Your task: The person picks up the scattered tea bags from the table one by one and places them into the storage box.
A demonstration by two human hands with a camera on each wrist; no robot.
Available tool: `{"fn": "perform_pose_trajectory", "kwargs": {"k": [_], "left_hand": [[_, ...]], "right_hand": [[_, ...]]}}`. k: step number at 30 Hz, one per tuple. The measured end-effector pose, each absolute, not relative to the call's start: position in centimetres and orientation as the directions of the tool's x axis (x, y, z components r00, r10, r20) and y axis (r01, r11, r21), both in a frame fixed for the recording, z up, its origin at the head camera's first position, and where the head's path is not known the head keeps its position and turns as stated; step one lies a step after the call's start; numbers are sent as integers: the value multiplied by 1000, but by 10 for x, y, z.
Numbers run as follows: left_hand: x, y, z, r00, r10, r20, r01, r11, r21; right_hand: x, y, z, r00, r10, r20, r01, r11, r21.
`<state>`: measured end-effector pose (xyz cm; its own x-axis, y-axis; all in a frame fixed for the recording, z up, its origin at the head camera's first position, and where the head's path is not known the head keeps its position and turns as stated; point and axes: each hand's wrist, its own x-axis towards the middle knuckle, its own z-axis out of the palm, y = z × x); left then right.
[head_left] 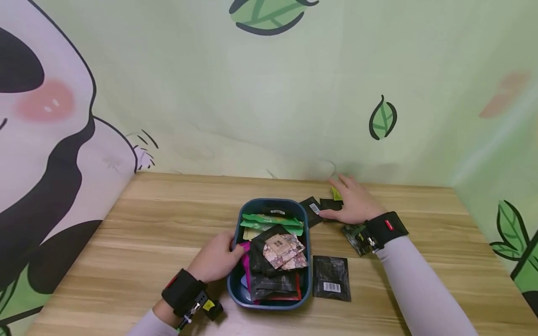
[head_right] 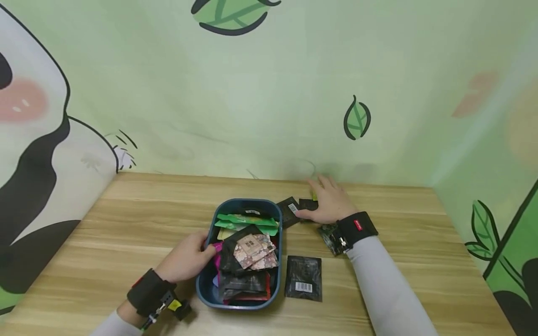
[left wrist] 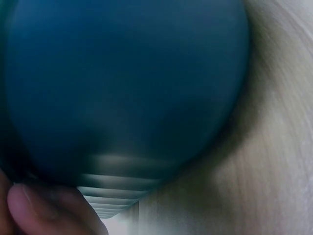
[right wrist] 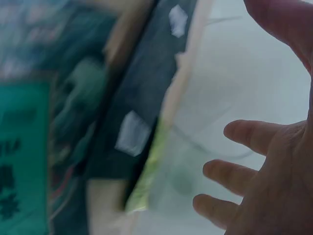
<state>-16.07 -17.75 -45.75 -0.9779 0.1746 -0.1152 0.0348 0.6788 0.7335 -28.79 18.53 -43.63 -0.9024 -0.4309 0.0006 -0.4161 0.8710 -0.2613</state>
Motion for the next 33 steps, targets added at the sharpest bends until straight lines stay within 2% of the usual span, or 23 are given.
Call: {"fn": "perform_pose_trajectory", "kwargs": {"k": [9, 17, 33], "left_hand": [[-162, -176, -459, -979, 176, -106, 48, 696, 716], [-162, -178, -459, -978, 184, -103, 54, 694, 718], [-161, -178, -457, -978, 174, -114, 38, 689, 724]], "right_hand": [[-305, 195, -457, -925, -373, -71, -349, 909, -228], [-307, 193, -459, -932, -344, -113, -314, 924, -219], [-302, 192, -464, -920, -371, 129, -386, 915, -120]]}}
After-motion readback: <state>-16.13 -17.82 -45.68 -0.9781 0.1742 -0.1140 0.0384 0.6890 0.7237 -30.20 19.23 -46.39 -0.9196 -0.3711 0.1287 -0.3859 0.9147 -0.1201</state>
